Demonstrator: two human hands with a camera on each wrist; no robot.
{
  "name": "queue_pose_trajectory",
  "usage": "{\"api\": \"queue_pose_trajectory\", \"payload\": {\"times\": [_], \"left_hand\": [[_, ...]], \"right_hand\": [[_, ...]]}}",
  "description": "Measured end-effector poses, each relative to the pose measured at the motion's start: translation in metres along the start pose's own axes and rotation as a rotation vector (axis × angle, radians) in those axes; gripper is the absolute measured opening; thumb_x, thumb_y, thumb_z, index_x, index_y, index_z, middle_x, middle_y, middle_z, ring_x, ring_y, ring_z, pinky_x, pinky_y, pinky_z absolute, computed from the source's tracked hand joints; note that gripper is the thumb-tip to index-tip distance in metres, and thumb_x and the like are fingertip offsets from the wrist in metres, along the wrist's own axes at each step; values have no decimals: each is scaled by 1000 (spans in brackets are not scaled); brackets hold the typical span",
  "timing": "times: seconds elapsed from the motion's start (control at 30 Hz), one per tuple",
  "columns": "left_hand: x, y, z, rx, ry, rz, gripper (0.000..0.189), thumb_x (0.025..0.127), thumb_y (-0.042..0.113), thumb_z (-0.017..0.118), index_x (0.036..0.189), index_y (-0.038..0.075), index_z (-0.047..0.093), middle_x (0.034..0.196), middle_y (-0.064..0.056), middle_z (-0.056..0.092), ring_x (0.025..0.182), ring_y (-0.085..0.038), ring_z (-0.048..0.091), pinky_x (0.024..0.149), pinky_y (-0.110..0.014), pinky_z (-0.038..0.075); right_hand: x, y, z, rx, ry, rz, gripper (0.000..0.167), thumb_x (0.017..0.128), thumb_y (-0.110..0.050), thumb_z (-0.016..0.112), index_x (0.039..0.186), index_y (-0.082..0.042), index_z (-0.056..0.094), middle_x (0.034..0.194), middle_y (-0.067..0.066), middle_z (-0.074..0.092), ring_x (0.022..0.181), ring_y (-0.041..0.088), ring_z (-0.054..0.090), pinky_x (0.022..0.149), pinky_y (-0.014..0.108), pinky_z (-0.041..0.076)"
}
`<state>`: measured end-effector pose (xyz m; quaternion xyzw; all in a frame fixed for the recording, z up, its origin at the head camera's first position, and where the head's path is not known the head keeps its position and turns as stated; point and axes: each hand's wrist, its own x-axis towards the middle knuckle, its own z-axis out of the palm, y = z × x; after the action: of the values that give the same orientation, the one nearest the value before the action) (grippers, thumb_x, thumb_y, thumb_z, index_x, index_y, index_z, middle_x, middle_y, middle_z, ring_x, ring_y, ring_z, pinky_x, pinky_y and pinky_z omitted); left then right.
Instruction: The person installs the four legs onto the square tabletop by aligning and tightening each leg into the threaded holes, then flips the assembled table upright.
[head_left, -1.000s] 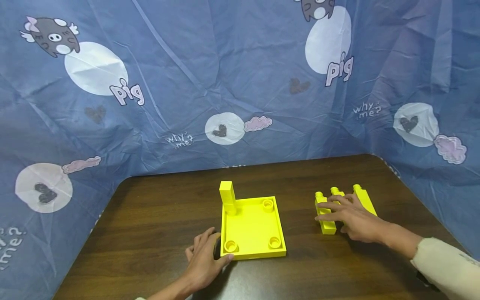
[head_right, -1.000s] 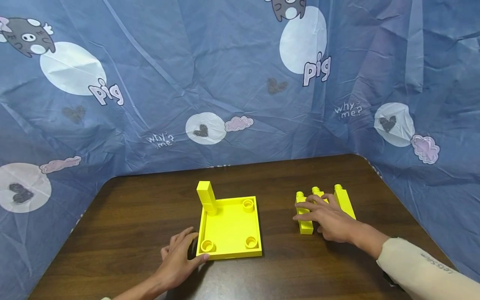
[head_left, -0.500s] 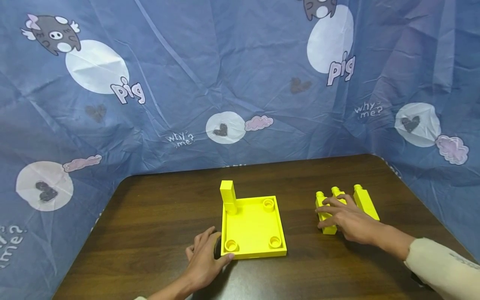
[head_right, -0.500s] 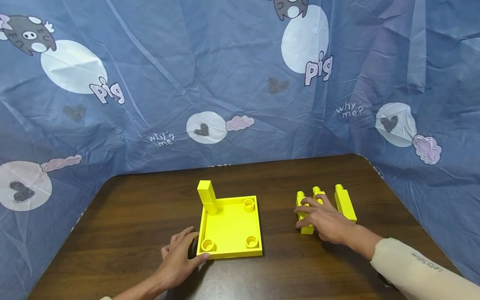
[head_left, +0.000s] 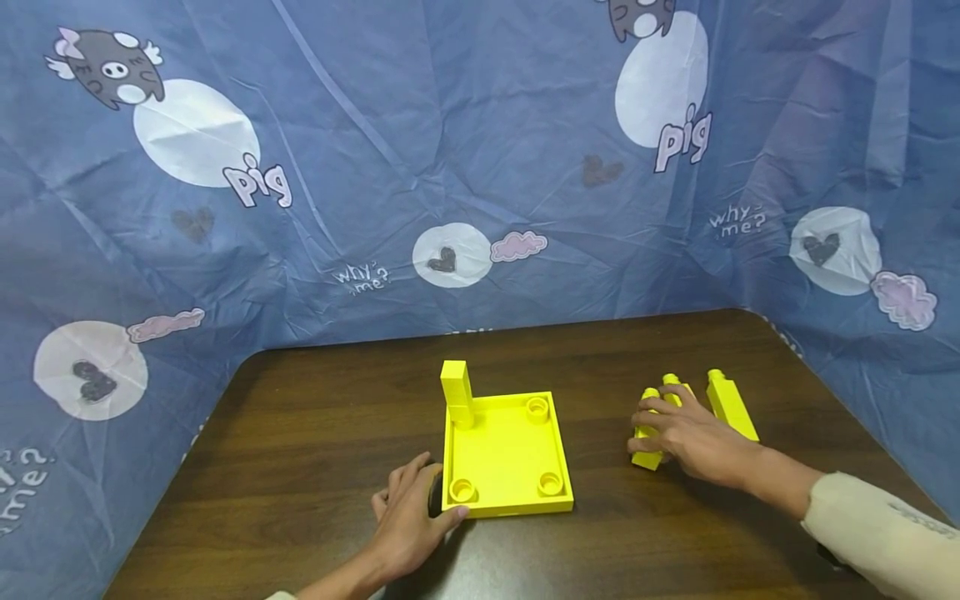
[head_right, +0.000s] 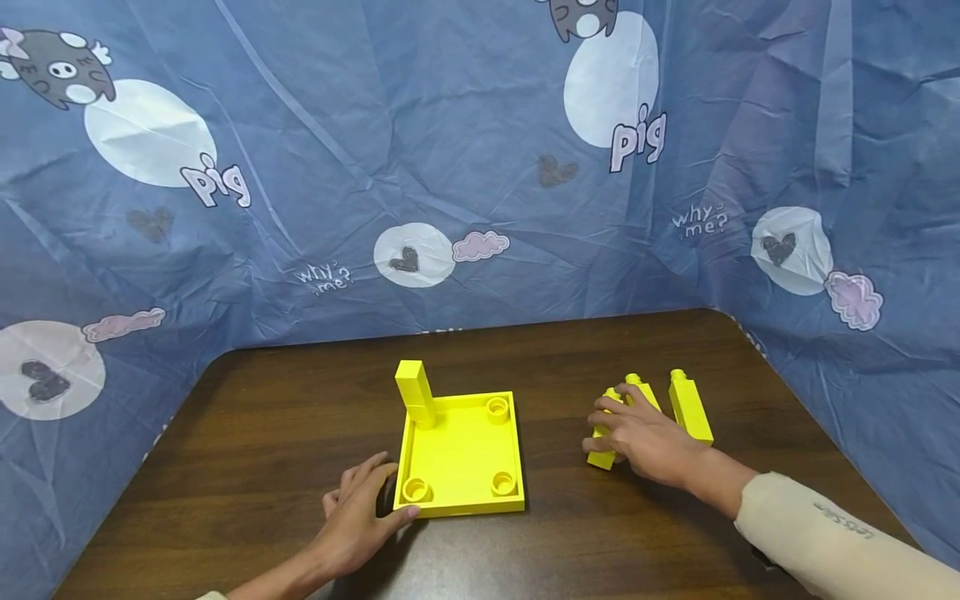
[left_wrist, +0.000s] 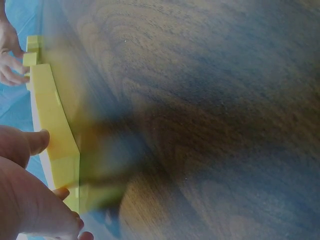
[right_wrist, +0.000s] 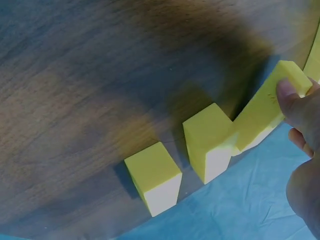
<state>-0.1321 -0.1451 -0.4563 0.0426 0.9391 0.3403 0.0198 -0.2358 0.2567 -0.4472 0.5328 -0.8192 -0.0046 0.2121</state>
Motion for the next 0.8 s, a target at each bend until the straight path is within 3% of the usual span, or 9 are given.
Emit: {"api": "queue_pose_trajectory", "payload": {"times": [0.27,0.6,0.8], "left_hand": [[0,0,0,0,-10,-4,58,82,34,76,128,6,55,146,-20,37,130,-38,30,89,-62,17],[-1,0,0,2,-2,9,59,82,34,76,129,5,54,146,-20,38,129,-37,31,89,-61,17],[-1,0,1,2,1,7,59,82,34,76,129,6,54,145,-20,38,130,-37,31,89,-62,16]], "right_hand": [[9,-4,-8,-13,14,9,52,57,-9,86,106,-23,72,98,4,67,100,26,56,91,54,33],[19,-6,-17,60,79,60,47,64,-17,84,107,-24,70,97,1,68,98,23,57,88,56,31],[20,-7,-20,99,75,93,46,67,-19,82,111,-25,70,100,0,69,99,23,56,89,55,30]]}}
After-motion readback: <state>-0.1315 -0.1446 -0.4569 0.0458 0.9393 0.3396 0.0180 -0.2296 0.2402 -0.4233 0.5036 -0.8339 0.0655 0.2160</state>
